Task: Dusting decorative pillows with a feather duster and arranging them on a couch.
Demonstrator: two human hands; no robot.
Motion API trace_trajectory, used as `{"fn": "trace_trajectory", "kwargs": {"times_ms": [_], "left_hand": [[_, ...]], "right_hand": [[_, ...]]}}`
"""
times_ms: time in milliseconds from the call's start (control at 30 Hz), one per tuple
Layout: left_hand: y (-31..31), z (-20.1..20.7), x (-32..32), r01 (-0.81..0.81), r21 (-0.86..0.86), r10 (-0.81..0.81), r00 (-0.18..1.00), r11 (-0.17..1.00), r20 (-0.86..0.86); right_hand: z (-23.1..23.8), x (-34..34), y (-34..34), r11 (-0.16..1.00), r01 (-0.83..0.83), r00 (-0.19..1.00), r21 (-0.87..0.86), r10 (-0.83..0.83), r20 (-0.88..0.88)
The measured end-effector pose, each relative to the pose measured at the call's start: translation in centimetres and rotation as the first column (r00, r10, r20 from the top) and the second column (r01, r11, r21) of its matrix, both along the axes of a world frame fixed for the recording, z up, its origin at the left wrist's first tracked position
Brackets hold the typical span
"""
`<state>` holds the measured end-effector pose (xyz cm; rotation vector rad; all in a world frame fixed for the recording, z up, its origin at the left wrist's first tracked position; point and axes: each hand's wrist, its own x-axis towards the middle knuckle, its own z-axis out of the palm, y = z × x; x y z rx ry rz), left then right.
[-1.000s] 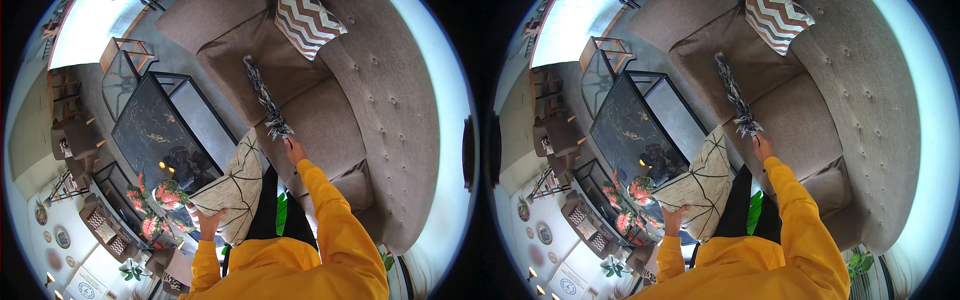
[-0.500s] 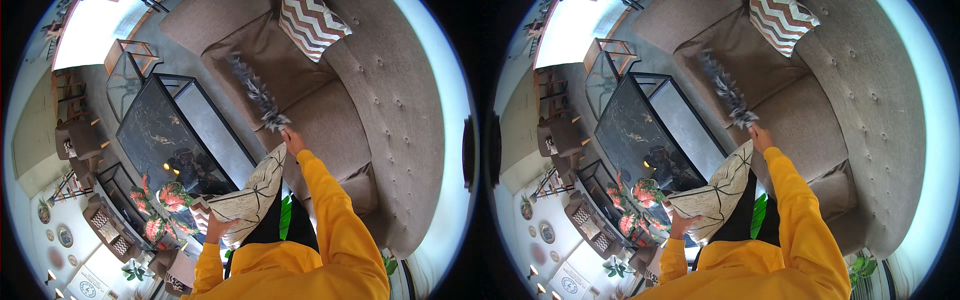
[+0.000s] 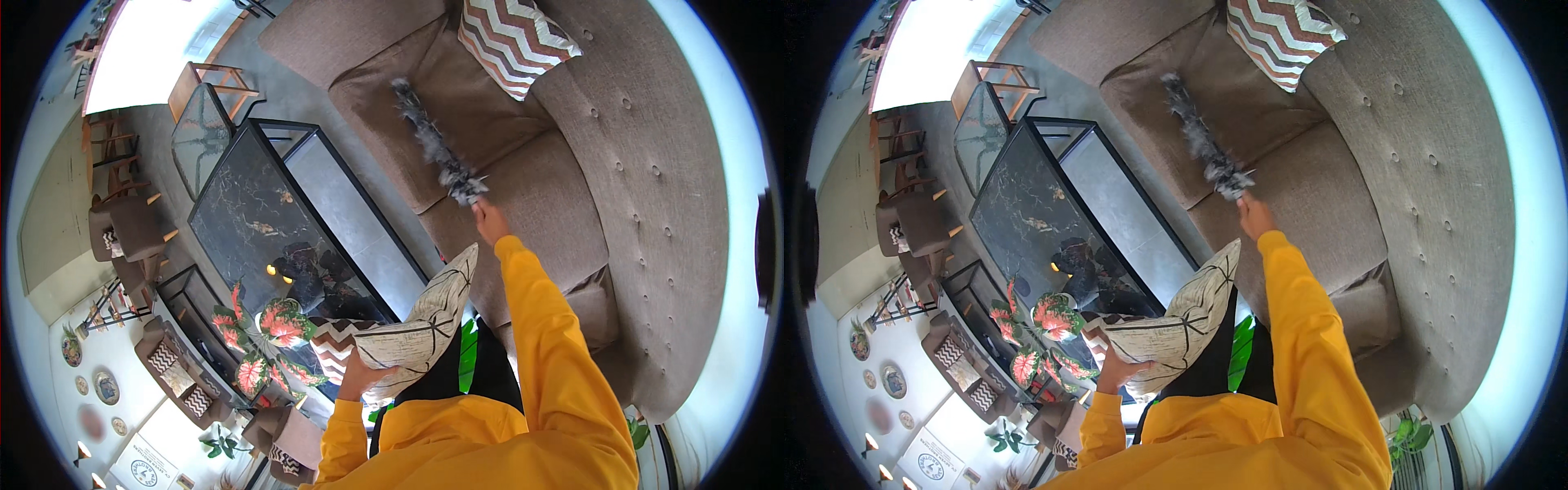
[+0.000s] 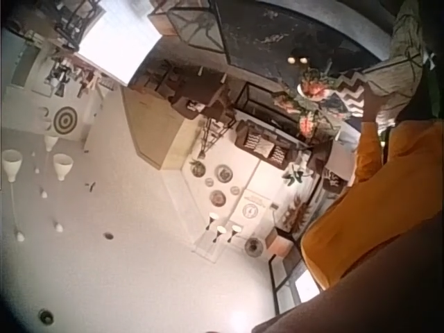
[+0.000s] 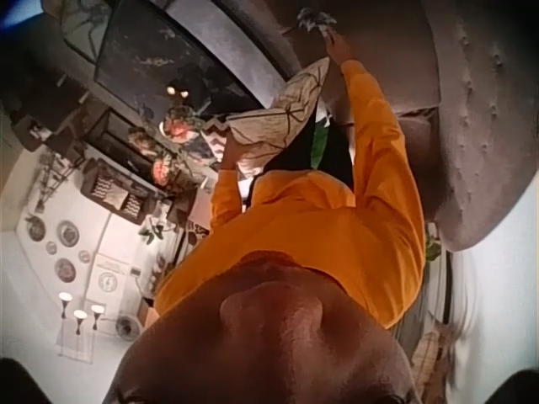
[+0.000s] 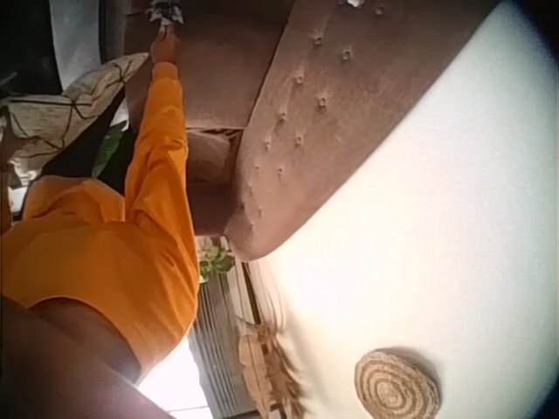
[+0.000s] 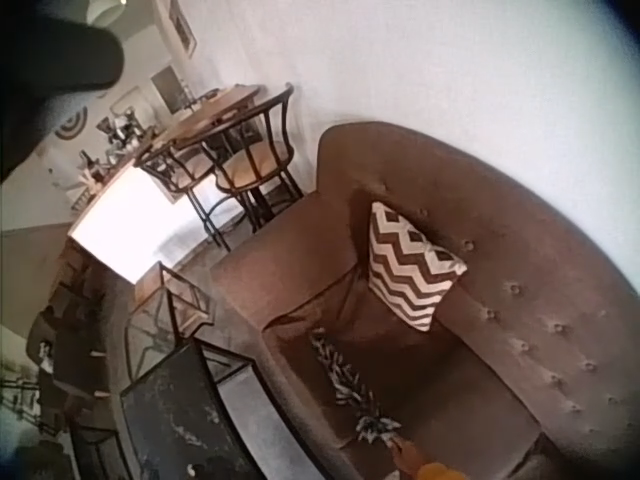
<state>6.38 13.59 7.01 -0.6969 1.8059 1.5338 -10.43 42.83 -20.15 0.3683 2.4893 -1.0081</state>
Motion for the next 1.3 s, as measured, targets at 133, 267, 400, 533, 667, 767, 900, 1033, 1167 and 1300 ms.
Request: {"fn": "trace_trajectory", "kwargs": {"times_ms": [133, 267, 400, 533, 667, 767, 900, 1033, 1167, 1300], "left_hand": [[-1.3, -1.2, 1.5, 0.075, -0.079, -0.077, 0.997, 0.994, -0.022], [-1.8, -1.9, 2.3, 0.111, -0.098, -0.109, 0.994, 0.989, 0.021], [-0.7, -2.2, 1.8, 0.049, -0.006, -0.049, 0.999, 0.999, 0.004], [-1.3, -1.5, 2.2, 0.107, -0.059, -0.107, 0.994, 0.992, 0.001], [-1.8, -1.0, 2.1, 0.126, 0.12, -0.138, 0.986, 0.985, 0.094], [-1.9, -0.7, 1.8, 0.193, 0.121, -0.204, 0.975, 0.974, 0.084], [-1.3, -0.7, 1.9, 0.081, 0.163, -0.094, 0.993, 0.983, 0.077], [-0.8, -1.4, 1.8, 0.03, 0.176, -0.049, 0.994, 0.984, 0.102], [-1.4, -1.4, 2.5, 0.189, 0.003, -0.189, 0.979, 0.982, 0.075], [-1.1, -0.4, 0.9, 0.194, 0.073, -0.2, 0.977, 0.978, 0.074]], "right_hand": [[7.2, 1.1, -1.2, 0.904, -0.282, 0.959, -0.322, 0.279, -0.057], [7.3, 1.3, 0.5, 0.889, -0.31, 0.944, -0.338, 0.33, 0.002], [0.9, 1.3, 1.7, 0.979, 0.126, 0.966, -0.158, -0.157, -0.204], [1.0, 3.9, -2.2, 0.967, -0.063, 0.997, -0.246, 0.071, 0.024], [6.7, 4.0, -3.2, 0.734, -0.571, 0.79, -0.367, 0.613, -0.001], [7.2, 3.6, -2.8, 0.701, -0.57, 0.772, -0.429, 0.635, 0.013], [4.0, 1.9, -0.4, 0.971, -0.15, 0.986, -0.187, 0.161, 0.043], [-1.1, 3.5, 0.7, 0.989, 0.144, 0.988, -0.024, -0.145, -0.053], [2.6, 5.6, -0.1, 0.977, -0.055, 0.997, -0.207, 0.066, 0.047], [5.2, 5.9, 1.5, 0.898, -0.324, 0.943, -0.296, 0.331, -0.03]]}}
